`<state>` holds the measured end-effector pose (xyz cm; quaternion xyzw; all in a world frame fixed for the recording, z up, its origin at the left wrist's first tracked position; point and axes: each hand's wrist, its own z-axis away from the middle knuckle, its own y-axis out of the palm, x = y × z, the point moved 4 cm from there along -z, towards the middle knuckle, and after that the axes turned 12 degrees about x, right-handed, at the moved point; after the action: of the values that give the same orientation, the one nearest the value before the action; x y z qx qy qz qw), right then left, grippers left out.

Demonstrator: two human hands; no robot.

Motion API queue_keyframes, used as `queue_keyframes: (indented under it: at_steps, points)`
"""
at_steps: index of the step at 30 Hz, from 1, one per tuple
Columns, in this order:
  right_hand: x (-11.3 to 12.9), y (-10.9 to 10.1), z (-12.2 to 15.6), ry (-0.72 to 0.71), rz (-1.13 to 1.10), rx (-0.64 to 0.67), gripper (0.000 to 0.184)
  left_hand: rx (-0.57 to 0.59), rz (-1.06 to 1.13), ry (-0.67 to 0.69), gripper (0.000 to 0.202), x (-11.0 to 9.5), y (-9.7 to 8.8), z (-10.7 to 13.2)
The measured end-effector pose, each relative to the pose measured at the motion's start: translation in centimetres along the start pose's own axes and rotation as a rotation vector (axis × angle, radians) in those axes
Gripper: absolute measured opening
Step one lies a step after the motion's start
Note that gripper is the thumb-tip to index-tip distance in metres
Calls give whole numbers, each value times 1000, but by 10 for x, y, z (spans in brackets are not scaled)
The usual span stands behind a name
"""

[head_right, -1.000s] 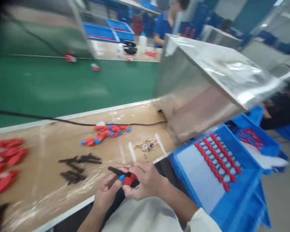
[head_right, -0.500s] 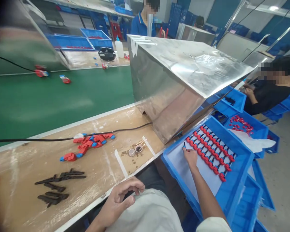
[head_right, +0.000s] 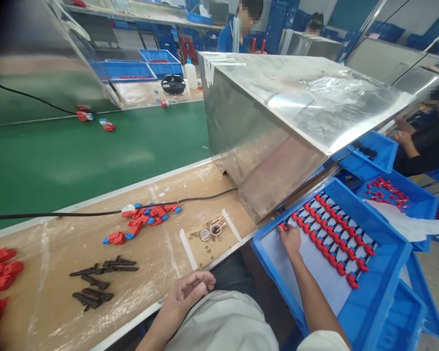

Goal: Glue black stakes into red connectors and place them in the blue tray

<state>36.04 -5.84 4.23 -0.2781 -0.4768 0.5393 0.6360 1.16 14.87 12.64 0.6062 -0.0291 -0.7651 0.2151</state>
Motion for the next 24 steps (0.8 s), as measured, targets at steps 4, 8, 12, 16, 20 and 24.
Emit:
queue_keyframes:
  at_steps: [4,8,12,16,20,24]
  points:
    - [-3,-3,-1,-17,0,-27,33,-7,-22,-30,45,-5,1,-3]
    - [-3,-1,-1,-41,-41,12,36,20,-32,-70,48,-7,7,-5]
    - [-2,1,-1,-59,-105,14,39,13,-42,-56,49,-8,10,-7]
    - [-3,2,-1,-60,-174,5,40,7,-67,-63,47,-8,11,-10]
    - [-4,1,-1,-54,-237,-13,39,-16,-63,-53,49,-6,14,-12]
    - [-3,-3,2,-43,-289,-34,46,-19,-57,-57,50,-3,20,-12]
